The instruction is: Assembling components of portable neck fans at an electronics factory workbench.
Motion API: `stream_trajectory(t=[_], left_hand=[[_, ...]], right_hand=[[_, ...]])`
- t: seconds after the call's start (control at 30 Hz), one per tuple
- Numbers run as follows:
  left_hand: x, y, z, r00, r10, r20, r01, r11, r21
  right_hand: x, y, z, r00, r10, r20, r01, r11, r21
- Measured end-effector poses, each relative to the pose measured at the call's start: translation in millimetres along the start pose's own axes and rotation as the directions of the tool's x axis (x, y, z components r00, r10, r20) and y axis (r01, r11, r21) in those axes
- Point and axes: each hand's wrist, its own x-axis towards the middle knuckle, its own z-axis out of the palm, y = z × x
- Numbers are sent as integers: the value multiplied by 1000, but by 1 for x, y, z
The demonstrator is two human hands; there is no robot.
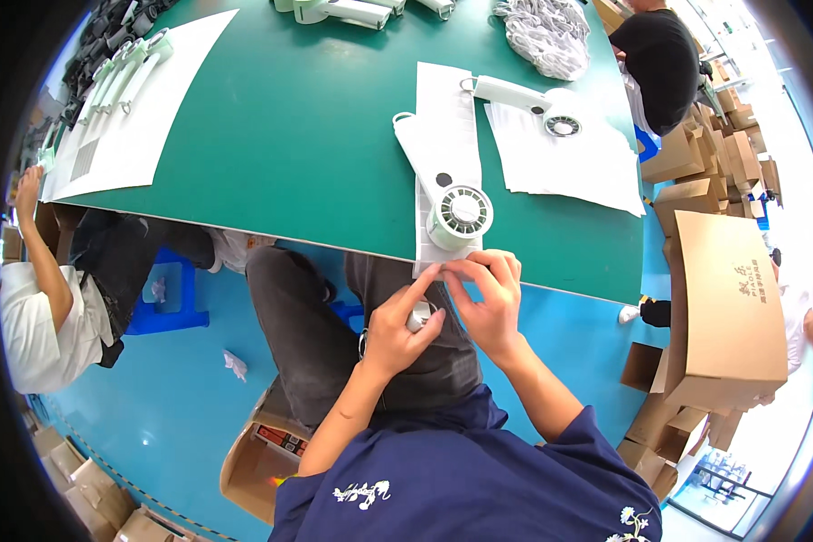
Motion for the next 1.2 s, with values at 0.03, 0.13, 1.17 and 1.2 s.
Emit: stream_trajectory(t=[0.03, 0.13, 1.17, 1.2], left_hand=[[1, 1, -2, 1000, -16, 19, 16, 999, 43], [-3, 4, -2, 1000, -19, 10, 19, 999, 37], [-18, 3, 27, 941, 325, -100, -338, 925, -174], [-19, 3, 27, 941, 324, -101, -338, 925, -174]], right_hand=[[-1, 1, 0, 1000, -10, -11, 10, 1000, 7], [-12, -8, -6, 995, -86, -52, 88, 996, 27], [-9, -58, -76, 681, 272, 680, -664, 622, 416], [-12, -57, -74, 694, 268, 668, -652, 626, 426]])
